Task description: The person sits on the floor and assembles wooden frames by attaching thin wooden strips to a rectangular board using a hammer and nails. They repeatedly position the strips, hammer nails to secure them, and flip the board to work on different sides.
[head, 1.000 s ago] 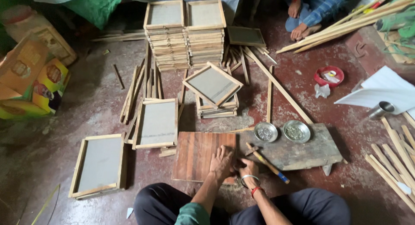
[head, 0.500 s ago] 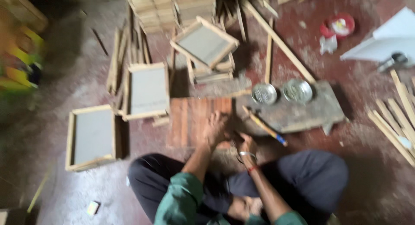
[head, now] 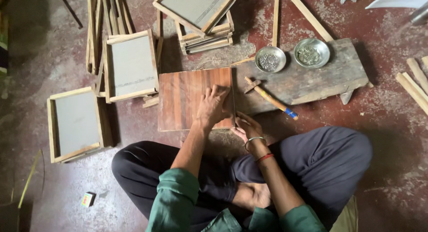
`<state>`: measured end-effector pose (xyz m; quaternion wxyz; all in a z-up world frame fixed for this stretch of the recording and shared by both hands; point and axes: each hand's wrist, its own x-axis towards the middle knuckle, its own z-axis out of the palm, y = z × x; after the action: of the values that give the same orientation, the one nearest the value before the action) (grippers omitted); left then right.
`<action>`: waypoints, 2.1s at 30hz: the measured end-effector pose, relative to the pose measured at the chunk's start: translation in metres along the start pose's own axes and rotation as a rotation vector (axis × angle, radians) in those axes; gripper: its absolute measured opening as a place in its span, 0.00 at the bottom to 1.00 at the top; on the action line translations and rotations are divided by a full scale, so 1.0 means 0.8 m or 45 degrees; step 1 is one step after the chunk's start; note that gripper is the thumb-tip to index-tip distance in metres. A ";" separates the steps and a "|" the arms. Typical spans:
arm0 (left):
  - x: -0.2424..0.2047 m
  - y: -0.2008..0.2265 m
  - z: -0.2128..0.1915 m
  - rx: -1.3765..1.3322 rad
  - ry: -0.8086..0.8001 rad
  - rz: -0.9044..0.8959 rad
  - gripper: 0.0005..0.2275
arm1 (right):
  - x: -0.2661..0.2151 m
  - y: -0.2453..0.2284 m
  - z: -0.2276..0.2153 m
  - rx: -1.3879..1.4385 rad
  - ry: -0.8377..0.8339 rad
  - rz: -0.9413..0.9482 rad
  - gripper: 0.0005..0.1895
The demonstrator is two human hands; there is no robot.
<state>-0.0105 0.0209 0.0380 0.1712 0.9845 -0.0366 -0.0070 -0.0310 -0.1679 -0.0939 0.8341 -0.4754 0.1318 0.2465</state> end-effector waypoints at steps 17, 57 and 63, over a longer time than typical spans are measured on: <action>0.006 0.007 -0.009 -0.040 -0.072 -0.042 0.51 | 0.009 0.028 -0.004 0.735 -0.168 0.514 0.29; 0.012 0.005 -0.011 -0.050 -0.071 -0.028 0.51 | 0.023 0.030 -0.006 0.931 -0.231 0.711 0.20; 0.008 0.004 -0.011 -0.063 -0.081 -0.044 0.51 | 0.010 0.017 0.008 0.822 -0.154 0.720 0.21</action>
<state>-0.0037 0.0205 0.0474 0.1940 0.9798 -0.0247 -0.0422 -0.0317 -0.1541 -0.1045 0.8459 -0.1200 0.2780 0.4391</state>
